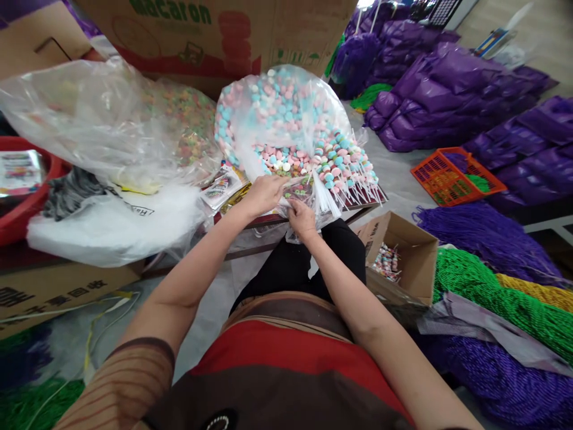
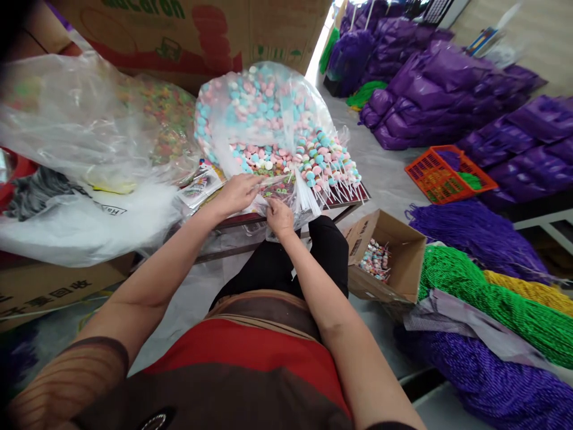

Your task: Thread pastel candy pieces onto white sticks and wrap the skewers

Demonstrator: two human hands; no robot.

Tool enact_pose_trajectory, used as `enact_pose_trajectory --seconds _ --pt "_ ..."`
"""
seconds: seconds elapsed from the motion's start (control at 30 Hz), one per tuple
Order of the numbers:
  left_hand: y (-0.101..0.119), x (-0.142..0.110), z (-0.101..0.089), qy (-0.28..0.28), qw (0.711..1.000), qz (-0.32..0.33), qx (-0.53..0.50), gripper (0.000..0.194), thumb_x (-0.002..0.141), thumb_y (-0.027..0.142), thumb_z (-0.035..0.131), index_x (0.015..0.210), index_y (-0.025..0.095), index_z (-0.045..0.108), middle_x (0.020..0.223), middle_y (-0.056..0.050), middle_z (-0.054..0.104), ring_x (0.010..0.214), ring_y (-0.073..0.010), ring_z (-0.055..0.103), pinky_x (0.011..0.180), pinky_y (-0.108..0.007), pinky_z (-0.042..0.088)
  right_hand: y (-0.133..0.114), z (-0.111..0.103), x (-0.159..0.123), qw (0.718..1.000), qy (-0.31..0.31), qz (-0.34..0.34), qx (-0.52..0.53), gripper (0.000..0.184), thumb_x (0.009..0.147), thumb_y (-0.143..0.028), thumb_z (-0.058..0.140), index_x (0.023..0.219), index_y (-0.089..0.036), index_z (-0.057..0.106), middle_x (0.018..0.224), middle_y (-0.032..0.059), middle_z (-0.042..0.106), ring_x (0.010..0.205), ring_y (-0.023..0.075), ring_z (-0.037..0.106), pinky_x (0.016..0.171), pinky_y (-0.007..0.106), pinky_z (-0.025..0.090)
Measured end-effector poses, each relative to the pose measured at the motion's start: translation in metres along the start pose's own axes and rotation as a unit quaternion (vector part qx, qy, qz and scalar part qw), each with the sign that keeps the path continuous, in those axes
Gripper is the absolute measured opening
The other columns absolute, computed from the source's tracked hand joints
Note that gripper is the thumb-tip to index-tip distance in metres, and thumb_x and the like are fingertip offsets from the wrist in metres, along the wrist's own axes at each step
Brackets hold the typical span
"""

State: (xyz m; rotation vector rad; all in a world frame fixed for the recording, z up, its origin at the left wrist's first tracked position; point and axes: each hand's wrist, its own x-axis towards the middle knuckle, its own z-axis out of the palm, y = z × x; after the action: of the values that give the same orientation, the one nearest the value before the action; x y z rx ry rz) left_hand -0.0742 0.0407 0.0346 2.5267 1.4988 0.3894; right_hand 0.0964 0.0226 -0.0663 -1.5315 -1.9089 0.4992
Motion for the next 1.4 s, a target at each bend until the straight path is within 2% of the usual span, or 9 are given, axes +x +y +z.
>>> enact_pose_trajectory --seconds 0.17,0.27,0.37,0.57,0.7,0.87,1.0,1.17,1.4 --pt "-0.011 -0.022 0.020 -0.045 0.998 0.034 0.036 0.046 0.092 0.024 0.063 0.138 0.023 0.070 0.140 -0.013 0.073 0.135 -0.0322 0.063 0.116 -0.050 0.041 0.008 -0.012 0.008 0.998 -0.016 0.008 0.053 0.041 0.094 -0.024 0.058 0.132 -0.016 0.073 0.126 0.0115 0.080 0.114 0.0263 0.075 0.106 0.043 0.058" --pt "-0.005 -0.012 0.026 -0.029 0.998 0.016 0.059 0.030 0.093 0.021 0.062 0.116 0.022 0.080 0.124 -0.015 0.078 0.126 -0.0336 0.067 0.109 -0.050 0.044 0.008 -0.022 -0.002 0.995 -0.019 -0.029 0.093 0.049 0.095 -0.032 0.062 0.141 -0.015 0.067 0.133 0.0138 0.077 0.114 0.0259 0.075 0.104 0.042 0.059" --pt "0.002 0.008 0.023 0.001 0.998 -0.011 0.055 0.029 0.092 0.013 0.056 0.103 0.017 0.083 0.115 -0.017 0.080 0.119 -0.0327 0.070 0.105 -0.046 0.046 0.003 -0.029 -0.020 0.993 -0.030 -0.090 0.077 0.042 0.094 -0.031 0.063 0.133 -0.018 0.072 0.147 0.0152 0.069 0.135 0.0292 0.066 0.116 0.047 0.051" --pt "0.003 0.036 0.008 0.000 0.999 -0.051 -0.002 0.049 0.086 0.009 0.056 0.128 0.023 0.078 0.127 -0.008 0.080 0.120 -0.0251 0.072 0.099 -0.033 0.052 -0.016 -0.037 -0.024 0.969 -0.141 -0.096 -0.181 0.043 0.105 -0.027 0.044 0.138 -0.021 0.070 0.155 0.0121 0.064 0.150 0.0322 0.051 0.123 0.061 0.034" --pt "-0.006 0.026 -0.004 -0.058 0.998 0.004 -0.026 0.058 0.086 0.015 0.058 0.142 0.024 0.070 0.139 -0.005 0.075 0.127 -0.0235 0.070 0.106 -0.030 0.051 -0.024 -0.043 -0.007 0.961 -0.152 -0.076 -0.217 0.043 0.106 -0.027 0.040 0.134 -0.022 0.072 0.153 0.0123 0.066 0.148 0.0341 0.052 0.122 0.064 0.033" --pt "-0.014 0.012 -0.012 -0.021 0.997 0.046 -0.052 0.045 0.093 0.024 0.053 0.131 0.022 0.077 0.138 -0.006 0.075 0.129 -0.0219 0.068 0.112 -0.030 0.048 -0.029 -0.040 0.010 0.957 -0.142 -0.053 -0.248 0.048 0.103 -0.018 0.035 0.136 -0.017 0.069 0.151 0.0178 0.066 0.145 0.0374 0.050 0.117 0.066 0.035" --pt "-0.007 0.010 -0.005 -0.032 0.996 0.085 0.012 0.042 0.095 0.026 0.051 0.126 0.022 0.078 0.132 -0.009 0.077 0.126 -0.0247 0.069 0.107 -0.036 0.050 -0.026 -0.037 0.021 0.958 -0.140 -0.042 -0.248 0.049 0.100 -0.017 0.038 0.138 -0.016 0.068 0.149 0.0188 0.066 0.142 0.0385 0.053 0.115 0.064 0.040" --pt "0.002 0.002 0.017 -0.065 0.993 0.056 0.077 0.038 0.094 0.030 0.060 0.128 0.023 0.076 0.137 -0.013 0.073 0.131 -0.0306 0.064 0.113 -0.047 0.043 -0.020 -0.045 0.025 0.966 -0.128 -0.039 -0.223 0.047 0.098 -0.021 0.042 0.134 -0.015 0.071 0.133 0.0183 0.076 0.123 0.0346 0.067 0.103 0.051 0.052" --pt "-0.017 0.023 0.033 -0.032 0.999 0.029 -0.015 0.039 0.098 0.020 0.050 0.128 0.021 0.076 0.137 -0.012 0.074 0.130 -0.0261 0.065 0.111 -0.040 0.047 -0.035 -0.041 -0.003 0.971 -0.104 -0.128 -0.172 0.034 0.100 -0.026 0.050 0.118 -0.022 0.078 0.137 0.0114 0.076 0.130 0.0321 0.065 0.117 0.054 0.040"
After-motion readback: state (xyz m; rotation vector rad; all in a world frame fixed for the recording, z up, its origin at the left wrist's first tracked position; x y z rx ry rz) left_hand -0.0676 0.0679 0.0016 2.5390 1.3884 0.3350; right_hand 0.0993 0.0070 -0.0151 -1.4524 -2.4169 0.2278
